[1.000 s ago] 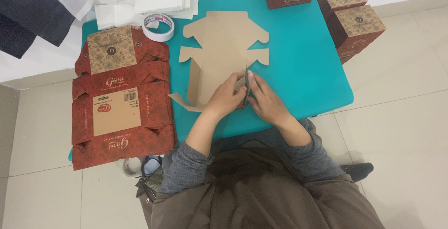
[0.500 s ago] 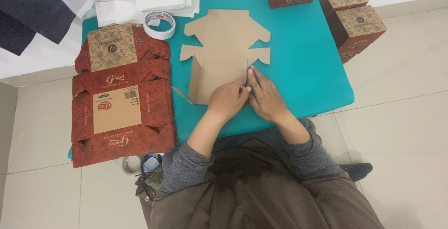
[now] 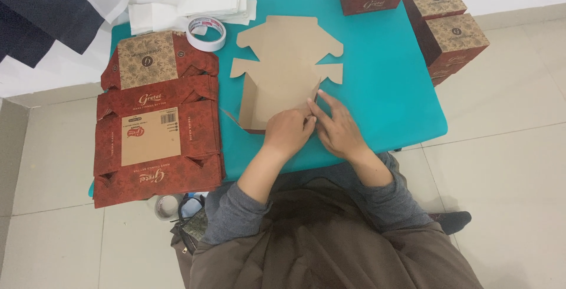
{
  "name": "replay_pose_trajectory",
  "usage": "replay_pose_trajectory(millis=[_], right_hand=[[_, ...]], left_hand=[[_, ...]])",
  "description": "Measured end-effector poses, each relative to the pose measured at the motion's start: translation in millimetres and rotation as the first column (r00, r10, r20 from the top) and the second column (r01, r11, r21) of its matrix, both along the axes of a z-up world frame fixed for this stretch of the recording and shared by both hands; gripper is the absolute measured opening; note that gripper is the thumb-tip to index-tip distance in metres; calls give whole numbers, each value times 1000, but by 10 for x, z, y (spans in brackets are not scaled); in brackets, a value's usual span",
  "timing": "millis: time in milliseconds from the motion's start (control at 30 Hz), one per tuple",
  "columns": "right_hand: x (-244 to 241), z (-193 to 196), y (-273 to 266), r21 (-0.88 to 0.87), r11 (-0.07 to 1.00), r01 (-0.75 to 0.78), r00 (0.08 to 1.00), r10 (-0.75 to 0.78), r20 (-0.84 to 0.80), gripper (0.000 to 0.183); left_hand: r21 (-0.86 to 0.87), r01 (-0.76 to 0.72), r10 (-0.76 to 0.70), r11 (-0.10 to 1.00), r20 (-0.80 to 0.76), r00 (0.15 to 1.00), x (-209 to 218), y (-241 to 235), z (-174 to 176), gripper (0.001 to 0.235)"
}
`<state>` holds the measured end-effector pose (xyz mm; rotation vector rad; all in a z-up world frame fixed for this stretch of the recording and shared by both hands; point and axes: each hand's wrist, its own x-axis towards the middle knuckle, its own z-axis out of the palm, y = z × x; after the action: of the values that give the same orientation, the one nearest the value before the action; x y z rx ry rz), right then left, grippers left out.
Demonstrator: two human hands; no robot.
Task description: The person folds a flat cardboard box into shape, inserts a white paper insert, and closes the lid. The finished box is placed with other completed boxes on the table.
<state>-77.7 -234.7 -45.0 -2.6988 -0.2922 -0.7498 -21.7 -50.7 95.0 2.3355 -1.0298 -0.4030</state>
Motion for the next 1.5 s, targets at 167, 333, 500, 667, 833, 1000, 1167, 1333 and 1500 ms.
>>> replay_pose_trajectory(millis=[167, 333, 500, 667, 833, 1000, 1167, 1333, 1500], right_hand=[[-42, -53, -73, 41, 999, -9, 999, 11, -45, 71], [-71, -203, -103, 40, 996, -85, 996, 84, 38, 48], [-227, -145, -383, 204, 974, -96, 990, 72, 121, 31], [-406, 214, -811, 264, 965, 5, 993, -37, 116, 9], [-577, 511, -665, 170, 983, 75, 979, -105, 176, 36], [-911, 580, 50, 233, 950, -208, 977, 214, -1, 43], [-905, 355, 135, 25, 999, -43, 998, 44, -40, 25], [-918, 114, 139, 30, 990, 134, 989, -136, 60, 10], [-884, 136, 183, 121, 979, 162, 940, -190, 283, 9]], left_hand=[[-297, -165, 223, 941, 176, 959, 8, 284, 1, 27], [-664, -254, 482, 703, 183, 857, 246, 712, -166, 31], [-835, -319, 551, 448, -24, 834, 444, 787, -625, 28], [-732, -336, 301, 593, -185, 935, 474, 594, -938, 54], [-594, -148, -4, 791, -247, 969, 341, 358, -962, 72], [-589, -9, -228, 808, -327, 917, 304, 269, -1147, 66], [-501, -24, -144, 865, -294, 945, 239, 271, -996, 45], [-497, -7, -134, 868, -248, 960, 240, 310, -977, 37], [-509, 10, -158, 861, -248, 956, 255, 324, -955, 35]])
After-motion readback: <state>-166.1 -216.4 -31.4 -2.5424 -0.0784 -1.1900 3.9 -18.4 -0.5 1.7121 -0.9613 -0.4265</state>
